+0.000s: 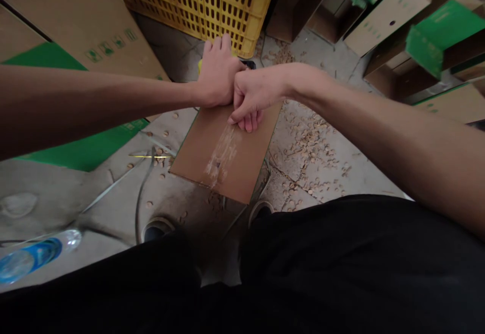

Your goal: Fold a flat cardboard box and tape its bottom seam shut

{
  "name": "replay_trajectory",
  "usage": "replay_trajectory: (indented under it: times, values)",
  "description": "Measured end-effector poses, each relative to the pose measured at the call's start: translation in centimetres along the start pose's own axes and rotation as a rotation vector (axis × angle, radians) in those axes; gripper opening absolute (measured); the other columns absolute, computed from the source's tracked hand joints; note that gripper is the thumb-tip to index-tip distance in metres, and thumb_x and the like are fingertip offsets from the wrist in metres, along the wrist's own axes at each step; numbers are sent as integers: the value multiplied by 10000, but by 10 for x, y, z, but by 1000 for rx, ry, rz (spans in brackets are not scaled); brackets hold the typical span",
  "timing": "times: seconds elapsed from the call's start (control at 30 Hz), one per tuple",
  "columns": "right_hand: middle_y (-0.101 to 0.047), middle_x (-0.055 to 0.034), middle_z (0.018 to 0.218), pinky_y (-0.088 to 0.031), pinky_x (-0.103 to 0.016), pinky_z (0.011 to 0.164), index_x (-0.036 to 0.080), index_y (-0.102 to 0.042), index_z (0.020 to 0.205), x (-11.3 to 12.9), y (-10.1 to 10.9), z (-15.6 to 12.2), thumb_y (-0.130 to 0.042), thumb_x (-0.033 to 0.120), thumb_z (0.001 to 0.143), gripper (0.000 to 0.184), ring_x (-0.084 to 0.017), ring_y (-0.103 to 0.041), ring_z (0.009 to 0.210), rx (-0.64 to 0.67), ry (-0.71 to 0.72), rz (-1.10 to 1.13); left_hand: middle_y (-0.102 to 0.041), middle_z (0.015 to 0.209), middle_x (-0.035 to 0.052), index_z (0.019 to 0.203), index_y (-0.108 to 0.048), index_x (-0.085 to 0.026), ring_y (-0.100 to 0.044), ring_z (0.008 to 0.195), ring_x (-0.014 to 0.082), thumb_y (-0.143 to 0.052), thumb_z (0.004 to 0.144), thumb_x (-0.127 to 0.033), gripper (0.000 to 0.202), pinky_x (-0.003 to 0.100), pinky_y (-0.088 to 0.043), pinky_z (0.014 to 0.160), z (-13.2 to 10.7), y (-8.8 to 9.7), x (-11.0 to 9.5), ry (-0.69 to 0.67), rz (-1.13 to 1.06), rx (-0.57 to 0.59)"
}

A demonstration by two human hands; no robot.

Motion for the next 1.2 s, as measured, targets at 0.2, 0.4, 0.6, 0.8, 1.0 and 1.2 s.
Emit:
replay_trajectory:
  times: [0.2, 0.4, 0.6, 0.8, 1.0, 1.2]
  values:
    - [-799, -44, 843, -547, -280, 949, 69, -808, 858, 7, 1, -3, -766, 543, 876, 475, -236, -742, 1051, -63, 53, -164, -558, 1381, 193, 1115, -824, -308, -393, 1248, 398, -373, 980, -456, 494, 566, -261, 1071, 1, 0, -2, -28, 114, -29]
    - [-767, -42, 707, -564, -298, 818, 94, -804, 779, 19, 1, -4, -784, 479, 902, 404, -160, -724, 742, -102, 103, -331, -567, 1378, 261, 1175, -815, -89, -481, 1281, 424, -484, 1058, -368, 448, 526, -336, 1048, -1, 5, -11, -55, 213, 0]
    - [-787, -41, 755, -587, -297, 746, 94, -805, 827, 9, 4, -1, -783, 388, 905, 305, -160, -748, 723, -34, 130, -132, -564, 1354, 278, 1152, -821, -102, -487, 1266, 442, -487, 1052, -348, 427, 552, -335, 1040, -2, 5, -10, -70, 200, -22]
    - [-788, -50, 790, -580, -342, 858, 41, -791, 941, -1, 7, 1, -769, 292, 919, 252, -165, -756, 779, -55, 114, -15, -601, 1354, 200, 1157, -822, -222, -490, 1223, 396, -467, 1032, -344, 396, 555, -378, 1024, 1, 1, -6, -64, 266, -50]
    - [-790, -43, 777, -607, -315, 790, 84, -801, 890, 0, 8, 0, -774, 313, 912, 232, -168, -758, 759, -68, 127, -32, -598, 1327, 261, 1152, -818, -91, -511, 1229, 418, -492, 1034, -304, 407, 548, -381, 1024, -2, 5, -10, -82, 233, -43]
    - [-794, -55, 803, -582, -332, 805, 77, -803, 892, 2, 8, 0, -819, 357, 874, 281, -181, -746, 770, -76, 142, -107, -588, 1359, 208, 1195, -815, -225, -490, 1239, 400, -404, 1035, -385, 469, 546, -366, 1018, 0, 2, -6, -66, 273, -17]
Point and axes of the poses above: each hand's wrist, its own z-axis towards the middle knuckle, its own y-axis out of the back of the hand, x = y × z, the point moved 7 cm from there along z, towards the middle knuckle
